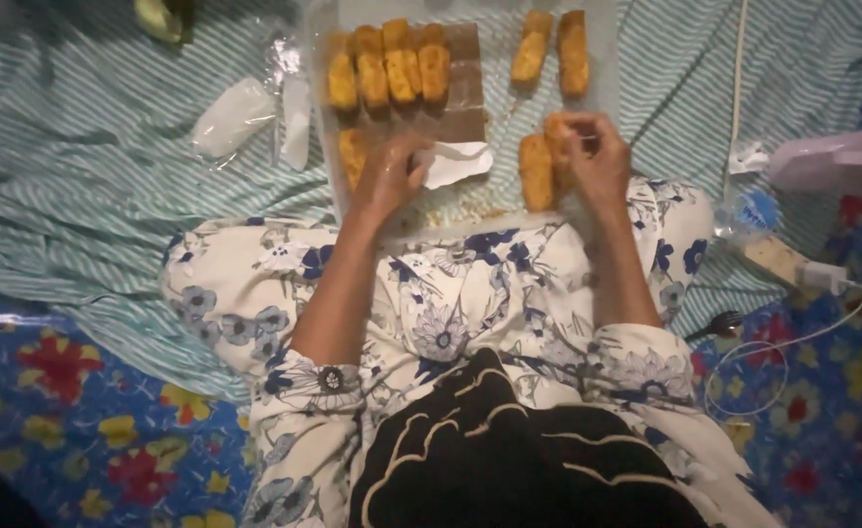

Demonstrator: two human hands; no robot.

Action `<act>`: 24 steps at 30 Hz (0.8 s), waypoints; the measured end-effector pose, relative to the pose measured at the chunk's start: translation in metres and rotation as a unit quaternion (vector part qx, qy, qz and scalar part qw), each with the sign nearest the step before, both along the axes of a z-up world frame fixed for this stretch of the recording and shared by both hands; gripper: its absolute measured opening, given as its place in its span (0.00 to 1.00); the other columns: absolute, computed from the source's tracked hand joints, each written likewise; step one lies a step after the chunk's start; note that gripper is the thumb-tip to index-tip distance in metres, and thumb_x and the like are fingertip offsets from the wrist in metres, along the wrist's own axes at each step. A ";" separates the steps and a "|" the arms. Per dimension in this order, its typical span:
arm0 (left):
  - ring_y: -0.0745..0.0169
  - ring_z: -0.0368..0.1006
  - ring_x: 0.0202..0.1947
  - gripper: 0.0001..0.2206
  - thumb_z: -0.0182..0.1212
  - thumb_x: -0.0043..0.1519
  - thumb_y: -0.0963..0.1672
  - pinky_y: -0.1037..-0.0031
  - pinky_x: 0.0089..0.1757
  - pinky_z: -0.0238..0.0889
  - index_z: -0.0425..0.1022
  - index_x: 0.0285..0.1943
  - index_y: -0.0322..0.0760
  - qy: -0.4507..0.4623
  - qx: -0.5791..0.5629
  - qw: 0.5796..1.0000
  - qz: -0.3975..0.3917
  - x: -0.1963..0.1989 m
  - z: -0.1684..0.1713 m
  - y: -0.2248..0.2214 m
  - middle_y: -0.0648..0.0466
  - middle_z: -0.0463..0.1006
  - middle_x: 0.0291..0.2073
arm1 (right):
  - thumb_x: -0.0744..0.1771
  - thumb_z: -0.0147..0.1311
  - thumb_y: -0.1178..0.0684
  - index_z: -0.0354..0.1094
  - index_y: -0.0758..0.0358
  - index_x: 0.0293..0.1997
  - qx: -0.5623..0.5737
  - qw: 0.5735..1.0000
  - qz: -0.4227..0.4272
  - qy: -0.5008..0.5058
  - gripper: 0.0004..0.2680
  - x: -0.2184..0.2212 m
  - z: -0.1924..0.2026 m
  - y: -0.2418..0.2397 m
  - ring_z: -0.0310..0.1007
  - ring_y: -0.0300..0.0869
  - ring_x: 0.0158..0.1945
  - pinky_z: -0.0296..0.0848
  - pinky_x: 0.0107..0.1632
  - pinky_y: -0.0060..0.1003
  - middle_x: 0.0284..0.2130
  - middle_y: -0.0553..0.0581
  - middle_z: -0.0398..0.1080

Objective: A person sitting on the floor wraps individual fried snacks into small plastic sleeves.

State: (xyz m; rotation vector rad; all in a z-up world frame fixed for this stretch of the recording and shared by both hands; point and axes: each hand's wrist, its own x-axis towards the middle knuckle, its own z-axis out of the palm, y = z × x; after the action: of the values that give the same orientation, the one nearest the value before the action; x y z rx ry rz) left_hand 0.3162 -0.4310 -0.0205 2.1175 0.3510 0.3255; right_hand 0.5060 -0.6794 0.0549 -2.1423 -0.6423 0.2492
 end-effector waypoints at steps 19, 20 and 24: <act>0.39 0.76 0.50 0.14 0.69 0.58 0.42 0.52 0.50 0.73 0.77 0.52 0.48 0.196 0.087 0.976 0.034 -0.006 0.026 -0.008 0.52 0.71 0.52 | 0.63 0.61 0.44 0.71 0.55 0.53 -0.283 0.883 0.308 -0.213 0.15 0.026 -0.022 0.006 0.71 0.54 0.52 0.72 0.52 0.47 0.47 0.57 0.71; 0.41 0.77 0.49 0.15 0.69 0.58 0.44 0.52 0.50 0.74 0.76 0.53 0.49 0.214 0.094 0.971 0.041 -0.008 0.032 -0.009 0.53 0.71 0.50 | 0.64 0.61 0.44 0.71 0.53 0.54 -0.301 0.875 0.304 -0.226 0.15 0.028 -0.026 0.007 0.71 0.52 0.52 0.73 0.51 0.46 0.46 0.55 0.71; 0.44 0.77 0.50 0.16 0.69 0.58 0.46 0.54 0.50 0.73 0.74 0.54 0.50 0.249 0.105 0.961 0.052 -0.011 0.037 -0.013 0.53 0.69 0.55 | 0.64 0.62 0.43 0.69 0.51 0.55 -0.339 0.867 0.284 -0.230 0.16 0.037 -0.062 0.002 0.70 0.51 0.54 0.71 0.53 0.48 0.47 0.54 0.71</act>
State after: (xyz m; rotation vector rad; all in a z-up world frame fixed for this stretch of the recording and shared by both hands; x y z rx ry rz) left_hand 0.3055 -0.4437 0.0168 2.3814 0.7502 -0.1254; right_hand 0.5427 -0.6774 -0.0068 -2.6503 -1.6787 0.3112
